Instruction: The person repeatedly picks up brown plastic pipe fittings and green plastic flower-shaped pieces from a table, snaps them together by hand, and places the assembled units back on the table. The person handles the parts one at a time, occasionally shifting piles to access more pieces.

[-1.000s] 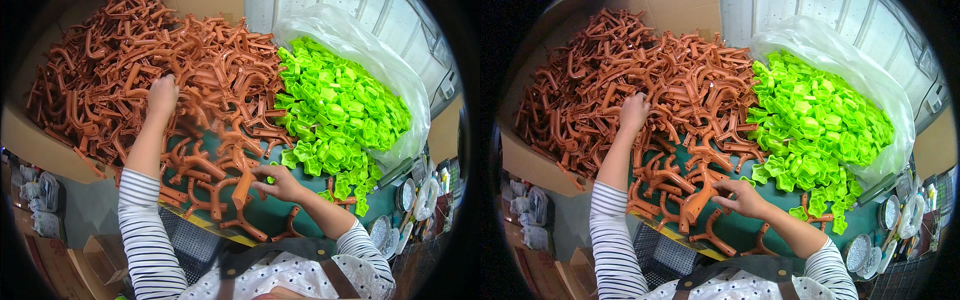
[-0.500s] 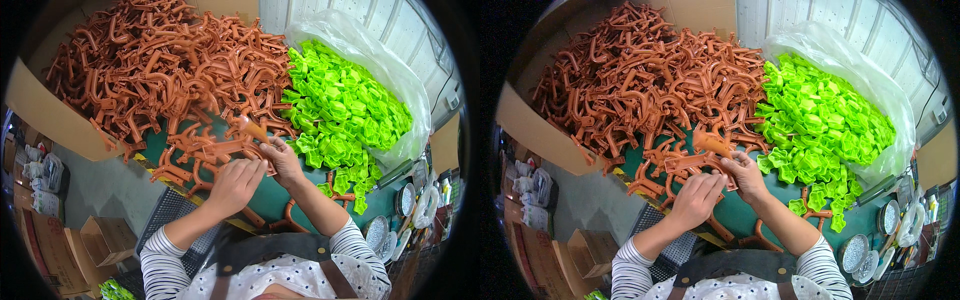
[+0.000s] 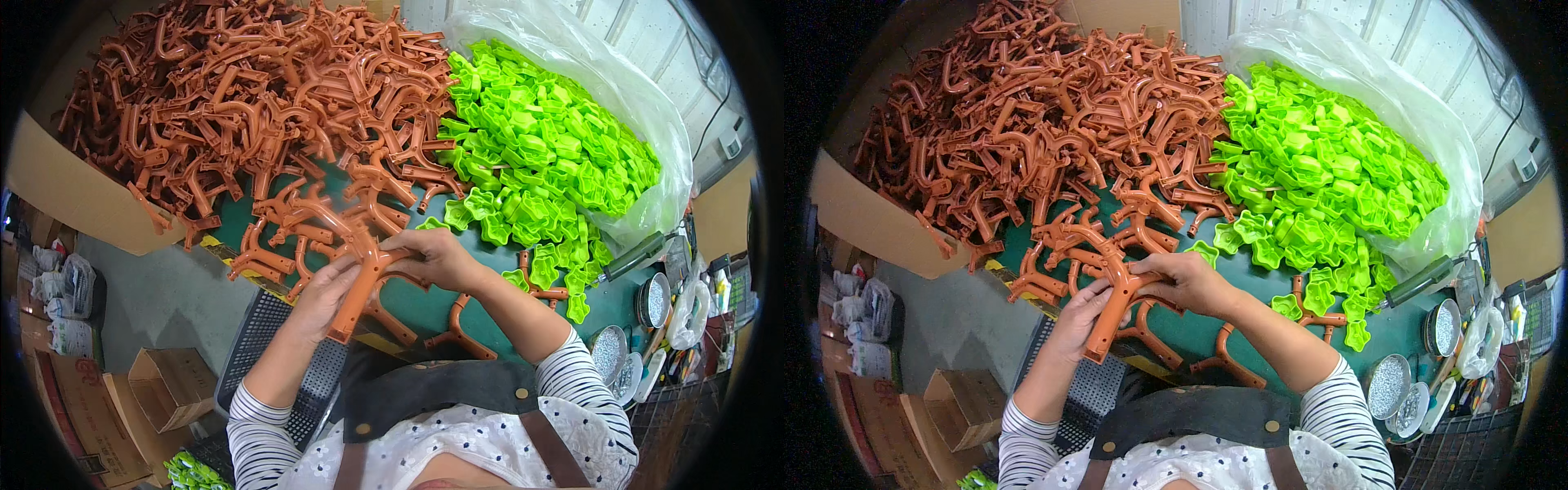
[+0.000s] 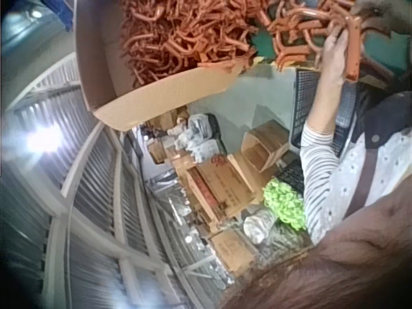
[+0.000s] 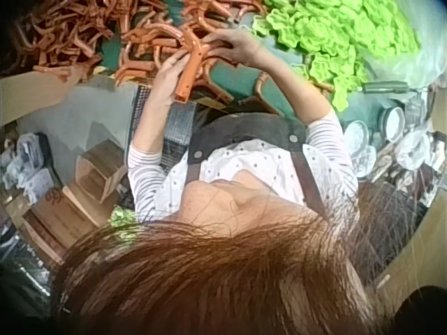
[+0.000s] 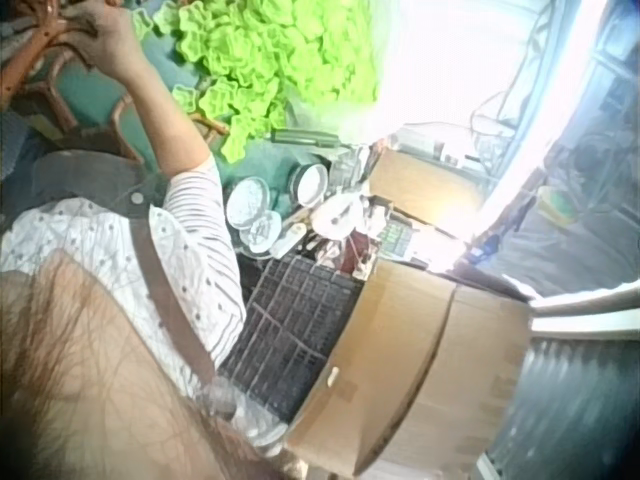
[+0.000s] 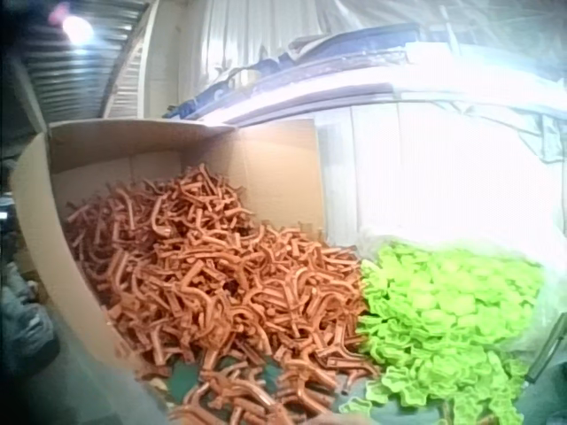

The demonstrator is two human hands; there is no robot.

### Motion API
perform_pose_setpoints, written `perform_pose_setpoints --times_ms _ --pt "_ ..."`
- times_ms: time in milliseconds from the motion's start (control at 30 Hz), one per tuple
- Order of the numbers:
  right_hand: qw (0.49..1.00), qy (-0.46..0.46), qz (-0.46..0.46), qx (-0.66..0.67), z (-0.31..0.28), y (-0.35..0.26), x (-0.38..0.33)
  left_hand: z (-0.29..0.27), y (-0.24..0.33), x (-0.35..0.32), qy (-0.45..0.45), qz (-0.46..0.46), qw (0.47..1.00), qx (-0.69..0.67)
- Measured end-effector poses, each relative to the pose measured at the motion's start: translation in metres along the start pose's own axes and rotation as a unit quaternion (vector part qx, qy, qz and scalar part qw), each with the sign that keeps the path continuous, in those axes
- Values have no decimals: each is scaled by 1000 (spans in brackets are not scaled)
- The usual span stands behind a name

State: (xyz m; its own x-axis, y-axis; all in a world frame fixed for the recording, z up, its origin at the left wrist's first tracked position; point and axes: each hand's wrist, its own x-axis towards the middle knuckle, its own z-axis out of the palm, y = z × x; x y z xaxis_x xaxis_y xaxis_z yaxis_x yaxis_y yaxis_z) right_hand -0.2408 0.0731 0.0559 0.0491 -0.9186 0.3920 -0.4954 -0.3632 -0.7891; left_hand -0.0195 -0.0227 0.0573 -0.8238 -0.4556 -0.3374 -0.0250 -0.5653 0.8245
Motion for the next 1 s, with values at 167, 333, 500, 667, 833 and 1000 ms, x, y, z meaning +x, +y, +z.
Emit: perform_pose_setpoints --times_ms 167,333,500,667,833,1000 --pt "992 65 -82 -65 0 -4 -5 9 -11 4 -4 112 985 -128" --pt "998 26 -61 11 13 -1 -9 9 -21 6 10 145 979 -141" --pt "994 32 -28 98 21 5 -10 20 -12 -1 33 150 981 -120" --pt "994 24 2 107 23 0 -10 10 -17 0 84 167 981 -53" --pt "994 4 36 102 19 -1 -10 18 -7 -5 111 189 975 46" --pt "998 15 -59 -11 20 2 -8 20 3 -5 135 184 964 136"
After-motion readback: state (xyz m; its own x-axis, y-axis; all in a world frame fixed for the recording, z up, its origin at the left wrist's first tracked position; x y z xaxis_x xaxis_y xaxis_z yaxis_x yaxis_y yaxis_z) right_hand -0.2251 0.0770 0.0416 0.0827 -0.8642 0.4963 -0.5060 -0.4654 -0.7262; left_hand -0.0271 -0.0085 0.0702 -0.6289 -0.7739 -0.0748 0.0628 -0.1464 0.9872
